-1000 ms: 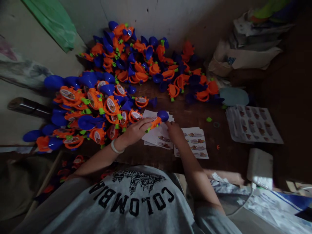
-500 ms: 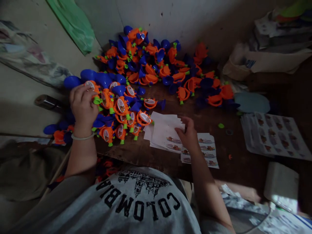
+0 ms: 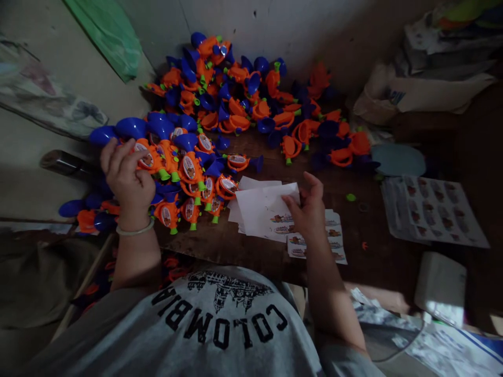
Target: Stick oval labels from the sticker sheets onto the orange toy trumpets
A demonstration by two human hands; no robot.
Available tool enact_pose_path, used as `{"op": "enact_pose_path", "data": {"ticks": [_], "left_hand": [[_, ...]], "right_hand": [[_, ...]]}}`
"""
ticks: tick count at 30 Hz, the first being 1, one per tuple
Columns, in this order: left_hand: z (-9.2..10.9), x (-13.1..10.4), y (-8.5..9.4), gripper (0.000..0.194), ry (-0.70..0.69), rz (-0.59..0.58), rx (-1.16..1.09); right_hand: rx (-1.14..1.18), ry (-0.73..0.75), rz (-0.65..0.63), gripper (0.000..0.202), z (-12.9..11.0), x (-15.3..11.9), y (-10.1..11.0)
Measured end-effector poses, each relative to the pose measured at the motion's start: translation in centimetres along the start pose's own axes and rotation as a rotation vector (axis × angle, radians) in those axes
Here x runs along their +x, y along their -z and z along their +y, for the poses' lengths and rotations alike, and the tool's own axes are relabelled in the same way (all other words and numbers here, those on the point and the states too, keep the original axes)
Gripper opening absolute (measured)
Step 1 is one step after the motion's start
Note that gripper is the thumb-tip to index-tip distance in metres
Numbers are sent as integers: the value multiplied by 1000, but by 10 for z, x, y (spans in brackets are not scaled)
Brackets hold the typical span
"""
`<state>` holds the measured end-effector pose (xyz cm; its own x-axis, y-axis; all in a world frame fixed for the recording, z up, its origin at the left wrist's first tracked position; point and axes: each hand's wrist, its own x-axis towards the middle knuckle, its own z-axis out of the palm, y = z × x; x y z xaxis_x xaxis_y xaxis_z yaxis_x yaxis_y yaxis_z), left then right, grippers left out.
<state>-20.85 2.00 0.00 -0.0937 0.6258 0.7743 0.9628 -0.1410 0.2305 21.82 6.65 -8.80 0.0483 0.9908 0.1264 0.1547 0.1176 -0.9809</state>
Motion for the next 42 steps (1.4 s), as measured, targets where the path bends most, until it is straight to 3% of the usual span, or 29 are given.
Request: {"op": "enact_pose_path", "data": {"ticks": [3,4,7,10,13,15,20,25,33,39,42], "left_hand": [[48,-7,-6,26,-55,61,-146],[69,-11,-10,27,-60,-6,-254],[131,-28,-27,41,-97,-401,-509],[163,-38,-44,37,-45,-653,-649],[164,-35,-51,29,83,-676,-690],[157,-30,-51,31,132,-653,-692],[158,-21,-43,36,80,-647,-632],[166,-19,-41,35,-1,-593,-557],[175,-16,-36,33,-18,-538,-621],[176,-17,-41,28,119,-573,-624],[171,-17,-47,25,187,-523,-633]], "right_hand": [[-30,17,-44,82,-9,-7,-9],[-49,33,-72,81,-14,-11,-14],[-88,128,-181,73,-31,-25,-29],[-72,205,-273,69,-45,-38,-33],[-65,224,-378,77,-49,-45,-21],[-112,236,-420,70,-50,-48,-11],[-300,393,-349,35,-62,-53,-4],[-357,522,-315,32,-73,-59,-11],[-370,528,-188,27,-76,-70,-15],[-339,608,-83,35,-76,-81,-17],[-351,661,-33,35,-73,-89,-15]]}}
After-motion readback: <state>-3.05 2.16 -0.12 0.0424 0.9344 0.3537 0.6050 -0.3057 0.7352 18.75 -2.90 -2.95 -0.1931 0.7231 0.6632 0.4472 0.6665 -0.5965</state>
